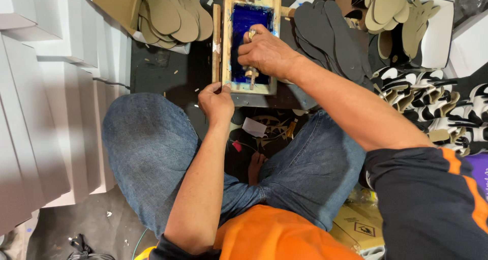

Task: The person sits on the floor and uses a wooden screen printing frame to apply blue ink onto beige shoe insoles. They repeatedly dip the insoles into the ink, press them against the screen, and place the printed insoles onto a nearby pile.

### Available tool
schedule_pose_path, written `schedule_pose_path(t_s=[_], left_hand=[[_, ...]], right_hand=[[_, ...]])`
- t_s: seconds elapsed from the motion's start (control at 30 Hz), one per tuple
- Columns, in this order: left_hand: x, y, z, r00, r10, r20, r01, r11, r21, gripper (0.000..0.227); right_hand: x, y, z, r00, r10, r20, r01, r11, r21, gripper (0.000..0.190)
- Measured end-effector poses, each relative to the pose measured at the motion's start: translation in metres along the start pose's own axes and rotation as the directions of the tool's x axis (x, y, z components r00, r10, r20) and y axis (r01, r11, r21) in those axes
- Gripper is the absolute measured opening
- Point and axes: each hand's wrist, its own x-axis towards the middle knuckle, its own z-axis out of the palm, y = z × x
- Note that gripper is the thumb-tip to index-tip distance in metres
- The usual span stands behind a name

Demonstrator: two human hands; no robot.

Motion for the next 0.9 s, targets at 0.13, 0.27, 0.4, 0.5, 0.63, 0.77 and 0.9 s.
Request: schedule_pose_path(t_s=[0.13,0.27,0.4,0.5,0.63,0.77,0.9], left_hand=[[-0.003,0.012,-0.005,0.996,-0.083,0.023,0.083,0.997,0.002,0.020],[-0.005,0.013,-0.006,0.995,-0.095,0.011,0.094,0.995,0.021,0.018],[-0.010,0.019,-0.009,0.995,-0.099,0.025,0.096,0.991,0.091,0.020],[-0.008,0.015,-0.006,0.997,-0.070,0.012,0.068,0.992,0.102,0.020],[-0.010,0.018,-0.005,0.996,-0.086,0.013,0.085,0.994,0.064,0.020],[-0.011,0.027,-0.007,0.982,-0.188,0.035,0.188,0.982,-0.007,0.021],[-0.011,0.026,-0.007,0.961,-0.271,0.053,0.274,0.959,-0.075,0.042]], right_hand=[[-0.013,0.003,-0.012,0.995,0.007,0.095,-0.010,1.000,0.025,0.039],[-0.020,0.005,-0.008,0.994,-0.020,0.103,0.021,1.000,-0.007,0.040],[-0.015,-0.002,-0.019,0.992,-0.019,0.122,0.026,0.998,-0.052,0.044],[-0.013,0.003,-0.021,0.978,0.098,0.183,-0.087,0.994,-0.070,0.025],[-0.023,0.013,-0.001,0.948,0.318,0.007,-0.316,0.946,-0.076,0.045],[-0.015,0.003,0.024,0.775,0.605,-0.185,-0.619,0.785,-0.025,0.050],[-0.030,0.006,0.053,0.825,0.478,-0.301,-0.509,0.860,-0.032,0.030]])
